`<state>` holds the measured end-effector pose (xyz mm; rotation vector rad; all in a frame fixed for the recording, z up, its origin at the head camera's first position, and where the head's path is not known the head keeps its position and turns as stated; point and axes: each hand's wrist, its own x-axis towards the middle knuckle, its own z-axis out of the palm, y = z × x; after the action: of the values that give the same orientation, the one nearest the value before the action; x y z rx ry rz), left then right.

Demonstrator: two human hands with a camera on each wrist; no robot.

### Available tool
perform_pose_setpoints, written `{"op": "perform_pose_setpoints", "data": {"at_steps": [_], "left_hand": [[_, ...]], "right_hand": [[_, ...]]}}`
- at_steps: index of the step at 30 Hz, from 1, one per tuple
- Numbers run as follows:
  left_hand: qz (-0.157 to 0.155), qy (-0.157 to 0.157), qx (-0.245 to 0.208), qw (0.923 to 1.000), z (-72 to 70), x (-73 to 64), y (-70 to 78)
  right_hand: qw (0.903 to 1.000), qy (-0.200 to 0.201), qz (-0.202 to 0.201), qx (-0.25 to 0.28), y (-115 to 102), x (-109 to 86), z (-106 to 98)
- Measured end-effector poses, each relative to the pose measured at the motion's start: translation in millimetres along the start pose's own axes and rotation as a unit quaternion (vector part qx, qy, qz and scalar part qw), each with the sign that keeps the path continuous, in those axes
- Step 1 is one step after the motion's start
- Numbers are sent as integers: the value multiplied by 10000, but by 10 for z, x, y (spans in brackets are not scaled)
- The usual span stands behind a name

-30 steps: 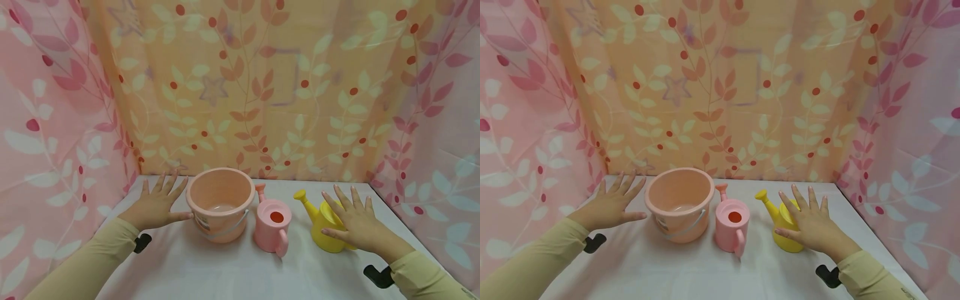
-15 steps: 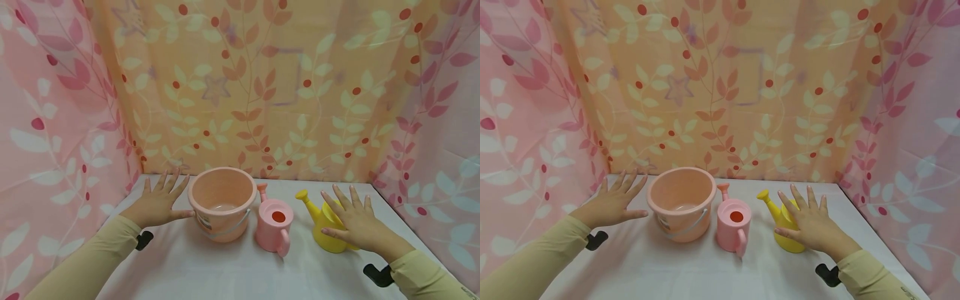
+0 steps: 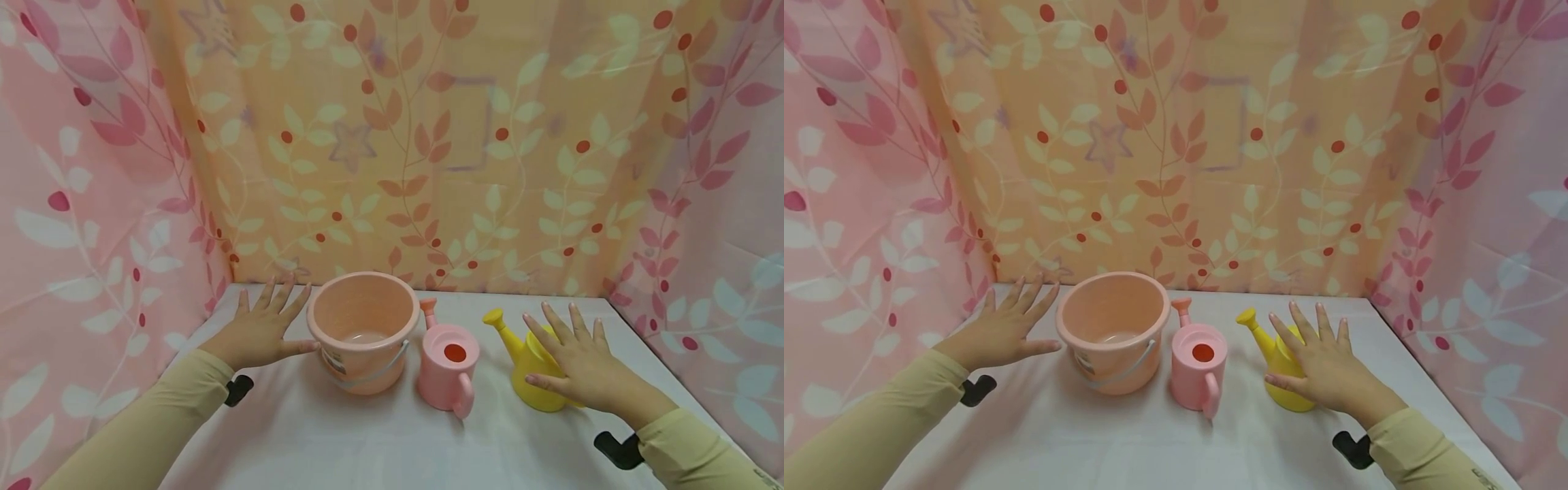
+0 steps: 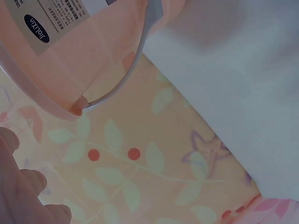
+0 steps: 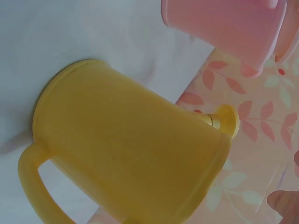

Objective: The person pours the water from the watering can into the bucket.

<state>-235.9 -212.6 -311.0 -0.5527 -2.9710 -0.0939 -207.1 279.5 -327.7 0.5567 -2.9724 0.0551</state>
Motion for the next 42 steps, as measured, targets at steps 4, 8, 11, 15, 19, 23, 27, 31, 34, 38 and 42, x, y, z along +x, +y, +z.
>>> {"op": "perform_pose_setpoints", "data": {"at_steps": [4,8,11,15,19,23,27,31,34,38,42], "left_hand": [[49,-5,12,10000,16,19,6],[102,27,36,9999,23,51,14],[136,43,44,9999,12,77,27],[157,46,90,9998,5,98,48],[175,64,118,9998,17,133,57],[187,36,113,9998,32,175,57],[191,-80,-74,9998,29,192,68],[261,-152,-177,9994,26,195,95],[325,-152,-168,9992,40,201,110],[395,-123,-278,9988,57,219,123],[447,-132,-343,9983,73,241,131]], "right_hand": [[10000,-20,-15,28,-2,0,16],[10000,7,-71,43,12,1,38],[9999,45,-109,31,17,5,48],[9999,57,-129,15,12,9,53],[9999,63,-144,11,11,8,59],[9998,78,-161,22,7,2,65],[9998,76,-173,18,2,3,67],[9998,52,-176,20,-9,9,66],[9998,50,-185,19,-20,13,66],[9998,46,-200,20,-38,14,70],[9997,60,-215,32,-54,15,72]]}}
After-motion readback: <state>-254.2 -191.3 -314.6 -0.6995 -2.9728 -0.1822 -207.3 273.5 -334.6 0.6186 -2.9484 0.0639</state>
